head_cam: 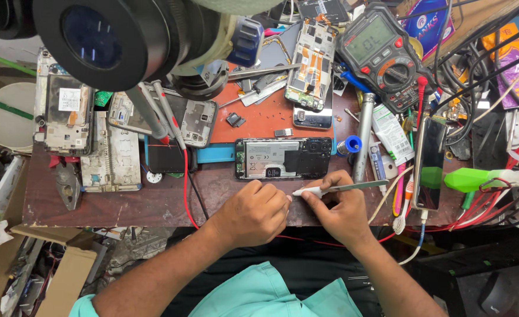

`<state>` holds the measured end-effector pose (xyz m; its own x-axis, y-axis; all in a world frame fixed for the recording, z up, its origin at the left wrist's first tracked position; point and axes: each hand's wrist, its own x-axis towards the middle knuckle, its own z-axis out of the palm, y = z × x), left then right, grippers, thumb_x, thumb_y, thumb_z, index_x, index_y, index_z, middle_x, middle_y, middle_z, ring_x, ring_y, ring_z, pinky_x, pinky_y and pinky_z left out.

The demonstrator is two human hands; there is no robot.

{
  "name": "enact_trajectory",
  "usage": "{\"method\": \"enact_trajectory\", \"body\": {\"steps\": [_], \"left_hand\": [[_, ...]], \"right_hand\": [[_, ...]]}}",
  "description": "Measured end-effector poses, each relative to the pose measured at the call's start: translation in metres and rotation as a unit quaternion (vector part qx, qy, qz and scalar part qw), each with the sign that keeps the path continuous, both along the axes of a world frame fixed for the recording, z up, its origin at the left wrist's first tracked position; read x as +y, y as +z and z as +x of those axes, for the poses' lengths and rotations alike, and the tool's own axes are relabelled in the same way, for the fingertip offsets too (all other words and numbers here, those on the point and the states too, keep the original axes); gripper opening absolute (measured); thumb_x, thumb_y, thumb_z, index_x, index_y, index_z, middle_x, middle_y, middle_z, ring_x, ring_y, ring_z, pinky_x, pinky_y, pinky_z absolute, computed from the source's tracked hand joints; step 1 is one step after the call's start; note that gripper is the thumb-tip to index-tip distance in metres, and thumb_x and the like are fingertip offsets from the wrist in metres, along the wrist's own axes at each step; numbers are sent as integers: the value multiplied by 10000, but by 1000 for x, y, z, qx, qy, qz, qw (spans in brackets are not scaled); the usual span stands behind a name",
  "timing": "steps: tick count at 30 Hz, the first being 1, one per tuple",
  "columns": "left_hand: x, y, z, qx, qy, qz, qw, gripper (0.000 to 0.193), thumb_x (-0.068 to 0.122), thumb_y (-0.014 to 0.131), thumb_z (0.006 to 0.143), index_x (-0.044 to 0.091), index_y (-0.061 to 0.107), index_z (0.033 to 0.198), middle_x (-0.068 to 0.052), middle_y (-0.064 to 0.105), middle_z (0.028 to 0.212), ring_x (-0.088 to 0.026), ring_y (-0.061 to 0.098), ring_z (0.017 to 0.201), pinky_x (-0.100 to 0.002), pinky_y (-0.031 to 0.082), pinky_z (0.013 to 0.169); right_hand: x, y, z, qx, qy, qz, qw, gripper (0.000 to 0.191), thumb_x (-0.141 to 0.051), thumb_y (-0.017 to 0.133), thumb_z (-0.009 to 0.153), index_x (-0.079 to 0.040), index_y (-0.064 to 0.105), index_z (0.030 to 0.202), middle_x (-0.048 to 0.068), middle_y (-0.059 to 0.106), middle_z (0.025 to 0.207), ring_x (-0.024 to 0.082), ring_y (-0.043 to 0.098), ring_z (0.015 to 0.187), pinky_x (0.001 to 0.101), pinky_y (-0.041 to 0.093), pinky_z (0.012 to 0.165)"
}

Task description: The person cleans a small electronic component with a spray and wipe, then uses a metal tool to scrape and adjust the component on a disassembled mobile device. The person handles a roll of tape at the end.

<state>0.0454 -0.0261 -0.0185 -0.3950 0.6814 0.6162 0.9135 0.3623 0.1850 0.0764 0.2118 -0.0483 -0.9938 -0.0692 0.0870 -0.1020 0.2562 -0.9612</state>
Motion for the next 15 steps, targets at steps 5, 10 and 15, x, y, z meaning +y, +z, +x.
{"method": "enact_trajectory", "body": {"steps": [5,10,15], "left_hand": [[0,4,0,-9,3,-11,1000,155,160,709,839,7,695,855,-45,576,845,-206,540,765,-351,387,642],[2,7,0,-9,14,-32,999,222,184,703,799,-6,717,913,-40,564,848,-202,535,776,-349,391,642],[3,6,0,5,13,-58,998,173,183,702,809,17,705,855,-31,559,834,-198,542,777,-348,391,639]], "right_hand": [[-3,2,0,-6,-3,55,998,345,-34,769,884,-68,439,981,100,776,931,60,695,730,216,563,574],[-3,6,-1,7,3,68,998,349,-45,776,871,-68,442,968,86,772,907,42,671,674,206,538,526],[-2,5,-1,29,2,84,996,353,-46,785,864,-65,447,964,76,762,883,33,645,650,205,520,520]]}}
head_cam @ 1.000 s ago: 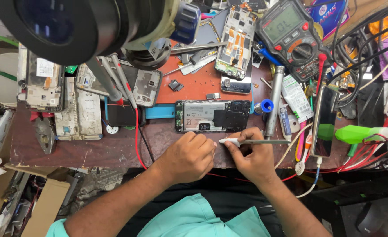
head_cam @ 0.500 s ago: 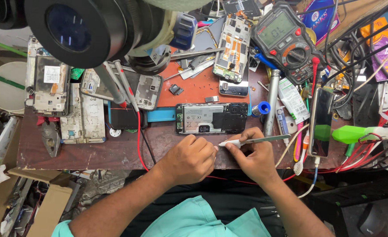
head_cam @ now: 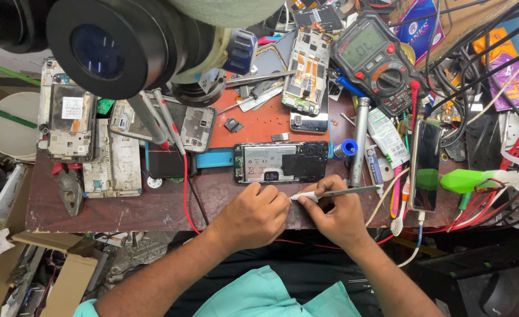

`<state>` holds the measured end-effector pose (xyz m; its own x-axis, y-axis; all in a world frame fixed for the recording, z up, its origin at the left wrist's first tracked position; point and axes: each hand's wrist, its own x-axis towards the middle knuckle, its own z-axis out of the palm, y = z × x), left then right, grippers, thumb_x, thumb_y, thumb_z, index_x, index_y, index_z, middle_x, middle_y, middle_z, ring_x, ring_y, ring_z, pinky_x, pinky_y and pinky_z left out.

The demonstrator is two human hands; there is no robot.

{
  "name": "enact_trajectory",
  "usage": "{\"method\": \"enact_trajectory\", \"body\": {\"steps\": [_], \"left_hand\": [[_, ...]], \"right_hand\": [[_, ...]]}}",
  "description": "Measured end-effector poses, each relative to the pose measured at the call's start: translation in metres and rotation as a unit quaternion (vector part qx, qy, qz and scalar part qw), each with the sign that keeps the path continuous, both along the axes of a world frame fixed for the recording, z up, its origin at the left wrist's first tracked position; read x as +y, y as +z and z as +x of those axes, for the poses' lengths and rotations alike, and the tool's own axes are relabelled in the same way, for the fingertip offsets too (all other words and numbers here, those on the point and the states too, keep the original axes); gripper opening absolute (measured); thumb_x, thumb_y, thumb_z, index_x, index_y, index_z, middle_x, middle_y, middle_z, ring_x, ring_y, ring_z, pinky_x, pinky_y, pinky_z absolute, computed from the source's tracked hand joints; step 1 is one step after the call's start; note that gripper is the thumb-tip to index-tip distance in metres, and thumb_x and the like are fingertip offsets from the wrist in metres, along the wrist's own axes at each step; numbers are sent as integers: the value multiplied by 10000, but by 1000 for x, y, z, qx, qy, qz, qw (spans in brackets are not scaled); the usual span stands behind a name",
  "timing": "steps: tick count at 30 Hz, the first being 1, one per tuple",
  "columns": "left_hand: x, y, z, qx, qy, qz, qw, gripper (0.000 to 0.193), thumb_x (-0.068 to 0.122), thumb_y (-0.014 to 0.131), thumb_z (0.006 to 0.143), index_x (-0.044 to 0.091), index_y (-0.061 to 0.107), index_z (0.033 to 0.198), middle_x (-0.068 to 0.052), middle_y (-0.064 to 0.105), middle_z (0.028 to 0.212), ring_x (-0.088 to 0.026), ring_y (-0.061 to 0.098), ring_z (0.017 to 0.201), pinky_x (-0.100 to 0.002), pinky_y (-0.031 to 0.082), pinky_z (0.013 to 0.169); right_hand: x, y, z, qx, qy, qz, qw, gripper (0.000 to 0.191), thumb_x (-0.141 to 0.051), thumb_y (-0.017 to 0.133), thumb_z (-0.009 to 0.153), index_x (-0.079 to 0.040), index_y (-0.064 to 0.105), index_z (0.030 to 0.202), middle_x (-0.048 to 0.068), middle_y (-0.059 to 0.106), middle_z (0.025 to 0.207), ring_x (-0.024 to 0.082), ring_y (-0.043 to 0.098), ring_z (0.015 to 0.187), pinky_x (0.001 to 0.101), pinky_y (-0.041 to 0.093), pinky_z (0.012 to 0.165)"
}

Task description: The person cleans a small electronic component with a spray and wipe, then uses a metal tool to scrape and adjust the component on a disassembled mobile device. The person handles a roll of tape at the end.

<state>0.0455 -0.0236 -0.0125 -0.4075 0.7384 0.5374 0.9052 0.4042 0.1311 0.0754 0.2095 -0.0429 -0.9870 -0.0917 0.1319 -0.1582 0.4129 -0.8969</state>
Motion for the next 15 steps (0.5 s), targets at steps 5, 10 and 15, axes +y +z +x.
{"method": "enact_trajectory", "body": {"steps": [5,10,15], "left_hand": [[1,-2,0,-4,2,19,1000,169,179,700,823,17,714,867,-26,559,837,-191,536,775,-343,390,645],[0,-2,-1,-11,-2,25,1000,172,184,707,814,17,711,856,-25,572,846,-192,540,778,-344,388,642],[-1,-1,-1,-9,0,18,1000,173,189,711,813,20,714,850,-23,570,832,-192,537,771,-347,390,643]], "right_hand": [[0,-3,1,-7,-2,12,1000,347,-51,791,860,-65,456,950,64,762,847,36,639,615,205,509,498],[0,-2,1,7,-1,16,1000,346,-44,785,865,-65,451,954,67,767,871,40,661,635,206,527,515],[-1,-2,0,7,-5,14,1000,357,-39,793,854,-66,452,955,83,765,870,50,653,645,212,524,522]]}}
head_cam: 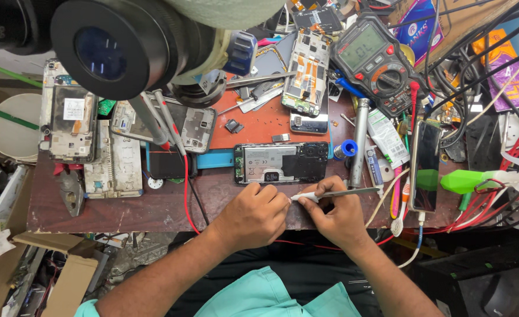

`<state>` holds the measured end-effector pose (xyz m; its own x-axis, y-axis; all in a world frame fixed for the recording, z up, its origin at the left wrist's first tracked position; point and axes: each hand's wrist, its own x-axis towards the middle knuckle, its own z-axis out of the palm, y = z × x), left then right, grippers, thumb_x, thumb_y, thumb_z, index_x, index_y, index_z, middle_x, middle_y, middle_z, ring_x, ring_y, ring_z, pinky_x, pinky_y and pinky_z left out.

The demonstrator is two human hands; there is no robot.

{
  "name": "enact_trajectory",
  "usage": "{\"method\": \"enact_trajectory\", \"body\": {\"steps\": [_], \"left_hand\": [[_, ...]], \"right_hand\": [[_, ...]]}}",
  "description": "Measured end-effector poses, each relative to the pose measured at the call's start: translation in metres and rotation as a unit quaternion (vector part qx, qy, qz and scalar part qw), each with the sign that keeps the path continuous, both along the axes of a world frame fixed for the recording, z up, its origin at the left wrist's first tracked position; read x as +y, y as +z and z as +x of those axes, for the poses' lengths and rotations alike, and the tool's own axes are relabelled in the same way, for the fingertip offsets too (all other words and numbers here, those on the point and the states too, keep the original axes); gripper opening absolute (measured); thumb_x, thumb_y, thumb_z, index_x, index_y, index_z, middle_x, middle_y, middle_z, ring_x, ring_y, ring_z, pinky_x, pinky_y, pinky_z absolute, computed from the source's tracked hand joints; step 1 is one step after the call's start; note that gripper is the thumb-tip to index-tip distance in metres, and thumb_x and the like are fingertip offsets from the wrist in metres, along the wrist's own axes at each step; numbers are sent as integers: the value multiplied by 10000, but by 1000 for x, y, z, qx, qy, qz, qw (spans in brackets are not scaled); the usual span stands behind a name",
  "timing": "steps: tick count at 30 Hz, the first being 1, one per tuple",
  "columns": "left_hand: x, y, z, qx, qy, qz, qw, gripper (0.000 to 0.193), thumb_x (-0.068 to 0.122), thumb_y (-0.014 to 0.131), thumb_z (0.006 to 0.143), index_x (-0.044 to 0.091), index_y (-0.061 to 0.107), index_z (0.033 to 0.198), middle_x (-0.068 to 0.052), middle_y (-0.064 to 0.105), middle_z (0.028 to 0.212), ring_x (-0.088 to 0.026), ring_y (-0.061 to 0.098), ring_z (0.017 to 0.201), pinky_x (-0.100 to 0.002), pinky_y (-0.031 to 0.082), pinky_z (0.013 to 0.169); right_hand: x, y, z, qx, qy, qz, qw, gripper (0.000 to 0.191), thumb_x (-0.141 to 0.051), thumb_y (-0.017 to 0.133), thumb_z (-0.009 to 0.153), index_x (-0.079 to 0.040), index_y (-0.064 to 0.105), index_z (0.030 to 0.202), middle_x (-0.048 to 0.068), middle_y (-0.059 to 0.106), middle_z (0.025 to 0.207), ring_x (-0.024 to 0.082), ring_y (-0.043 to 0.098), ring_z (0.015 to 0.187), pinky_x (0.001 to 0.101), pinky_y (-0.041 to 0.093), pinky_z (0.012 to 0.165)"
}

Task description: The person cleans a small electronic component with a spray and wipe, then uses a metal tool to scrape and adjust the component on a disassembled mobile device. The person handles a roll of tape at the end.

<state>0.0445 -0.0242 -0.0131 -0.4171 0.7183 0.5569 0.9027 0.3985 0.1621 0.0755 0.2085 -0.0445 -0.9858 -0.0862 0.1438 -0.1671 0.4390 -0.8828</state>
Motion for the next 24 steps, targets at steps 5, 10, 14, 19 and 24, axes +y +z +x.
{"method": "enact_trajectory", "body": {"steps": [5,10,14,19,24], "left_hand": [[0,-2,1,-3,0,2,1000,163,186,714,819,23,708,834,-24,571,825,-195,535,763,-349,388,638],[0,-4,2,11,-1,15,1000,185,189,715,805,10,715,853,-30,569,826,-194,535,759,-347,387,639],[-1,-4,2,25,-9,19,999,190,195,717,796,13,707,848,-35,590,861,-191,539,769,-342,388,645],[0,-1,2,10,-3,-2,1000,221,209,724,788,10,718,884,-25,551,815,-192,532,763,-342,391,641],[1,0,2,-13,-1,-5,1000,236,197,724,762,14,718,910,-30,544,816,-198,537,771,-348,401,648]], "right_hand": [[1,2,0,-19,-11,-22,1000,347,-27,770,868,-67,438,958,96,782,927,59,680,692,213,537,551],[4,3,0,-20,20,-80,996,348,-14,748,888,-66,419,992,99,768,938,59,696,786,208,564,627],[4,3,1,-37,9,-44,998,341,-35,774,874,-67,448,968,82,758,866,46,644,679,212,527,554],[3,5,1,-29,15,-16,999,333,-62,783,866,-67,459,943,56,761,836,31,645,635,210,526,522],[0,7,0,-24,11,-7,1000,324,-65,785,865,-61,469,938,58,757,822,39,629,608,212,504,502]]}}
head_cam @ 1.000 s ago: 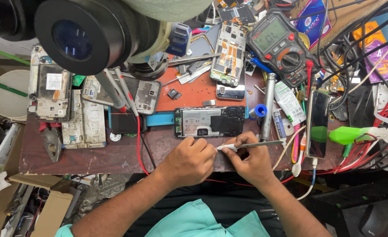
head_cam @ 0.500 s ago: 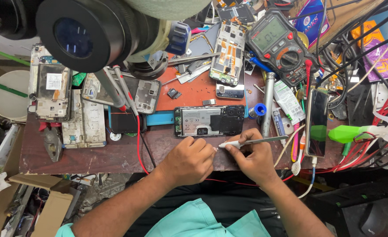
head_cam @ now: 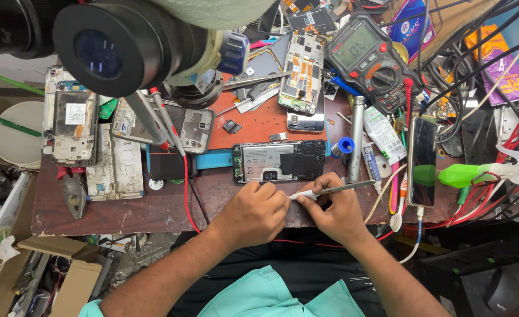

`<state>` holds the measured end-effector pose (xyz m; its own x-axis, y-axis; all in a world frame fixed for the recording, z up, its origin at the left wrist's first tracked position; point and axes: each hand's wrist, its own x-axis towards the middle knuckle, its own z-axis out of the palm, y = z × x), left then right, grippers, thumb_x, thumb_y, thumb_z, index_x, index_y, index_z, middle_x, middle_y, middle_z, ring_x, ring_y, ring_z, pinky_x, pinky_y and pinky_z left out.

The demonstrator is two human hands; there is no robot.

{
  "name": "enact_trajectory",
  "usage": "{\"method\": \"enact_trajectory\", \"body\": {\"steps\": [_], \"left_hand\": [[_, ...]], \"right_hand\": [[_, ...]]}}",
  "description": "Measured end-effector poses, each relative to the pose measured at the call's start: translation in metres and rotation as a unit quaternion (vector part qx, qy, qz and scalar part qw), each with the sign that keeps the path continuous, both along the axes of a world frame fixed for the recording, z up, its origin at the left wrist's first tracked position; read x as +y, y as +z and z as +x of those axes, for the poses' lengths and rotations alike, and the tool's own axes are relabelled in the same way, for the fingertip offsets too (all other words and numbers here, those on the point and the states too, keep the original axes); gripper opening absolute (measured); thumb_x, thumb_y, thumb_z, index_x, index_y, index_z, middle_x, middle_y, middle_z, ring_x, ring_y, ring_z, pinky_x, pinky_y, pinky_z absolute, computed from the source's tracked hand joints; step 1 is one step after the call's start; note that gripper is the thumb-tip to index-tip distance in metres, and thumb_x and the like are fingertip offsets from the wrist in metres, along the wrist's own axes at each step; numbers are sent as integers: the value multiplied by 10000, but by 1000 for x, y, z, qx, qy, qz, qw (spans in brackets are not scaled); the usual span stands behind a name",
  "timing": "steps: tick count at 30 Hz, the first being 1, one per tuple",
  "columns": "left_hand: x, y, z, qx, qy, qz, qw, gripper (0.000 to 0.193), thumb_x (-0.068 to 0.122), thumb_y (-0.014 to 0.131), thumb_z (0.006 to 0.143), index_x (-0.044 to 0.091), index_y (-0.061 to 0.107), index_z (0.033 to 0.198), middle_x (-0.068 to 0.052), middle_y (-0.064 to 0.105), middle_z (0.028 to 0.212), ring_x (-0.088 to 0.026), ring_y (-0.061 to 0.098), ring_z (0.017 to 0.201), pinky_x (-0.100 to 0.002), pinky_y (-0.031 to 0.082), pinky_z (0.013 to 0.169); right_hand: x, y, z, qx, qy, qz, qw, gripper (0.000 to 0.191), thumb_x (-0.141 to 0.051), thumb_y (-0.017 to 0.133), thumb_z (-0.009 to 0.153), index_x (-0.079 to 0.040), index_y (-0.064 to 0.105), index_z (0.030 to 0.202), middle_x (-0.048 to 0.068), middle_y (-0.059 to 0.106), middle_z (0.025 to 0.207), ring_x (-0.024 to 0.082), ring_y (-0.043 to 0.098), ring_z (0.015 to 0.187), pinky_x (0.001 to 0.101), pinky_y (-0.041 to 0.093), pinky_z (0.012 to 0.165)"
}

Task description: The person cleans a small electronic component with a spray and wipe, then uses a metal tool to scrape and adjust the component on a disassembled mobile device. The person handles a roll of tape at the end.

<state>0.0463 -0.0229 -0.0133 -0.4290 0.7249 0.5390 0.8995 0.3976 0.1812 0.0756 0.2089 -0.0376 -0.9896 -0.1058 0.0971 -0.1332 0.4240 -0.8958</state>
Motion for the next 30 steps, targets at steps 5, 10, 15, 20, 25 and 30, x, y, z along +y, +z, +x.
{"method": "enact_trajectory", "body": {"steps": [5,10,15,20,25,30], "left_hand": [[1,-1,0,-5,-3,14,1000,203,177,721,777,15,712,900,-34,554,826,-202,544,779,-353,404,654],[1,0,0,-9,-4,15,1000,208,186,721,788,7,709,894,-42,557,810,-210,547,775,-359,413,657],[1,2,-1,-8,-2,8,1000,240,190,716,792,-7,720,929,-42,558,800,-207,548,774,-355,424,662],[3,3,0,-5,-1,3,1000,249,187,709,791,-12,725,940,-43,565,803,-206,549,771,-354,423,656],[3,2,0,3,4,1,1000,209,171,708,822,-9,723,926,-41,556,782,-202,547,752,-351,415,642],[1,0,0,-2,-6,19,1000,191,159,707,804,-12,712,890,-47,549,772,-206,539,731,-350,415,637]], "right_hand": [[2,2,0,-8,-5,7,1000,324,-74,793,852,-60,478,928,60,756,792,46,650,600,215,515,505],[3,2,0,5,-11,-27,1000,320,-67,782,866,-57,472,944,69,752,831,45,696,701,213,564,558],[0,2,1,2,-5,-34,999,322,-68,780,873,-60,466,942,62,762,850,39,661,662,208,535,536],[-3,4,0,-28,-19,-4,999,318,-85,802,849,-61,491,914,58,785,823,46,625,575,218,487,479],[-1,3,-2,-17,-34,9,999,320,-100,792,855,-58,484,932,52,786,819,35,642,566,215,504,481],[-1,0,-1,-28,-55,12,998,335,-103,804,845,-56,484,932,73,770,795,38,633,565,219,496,475]]}}
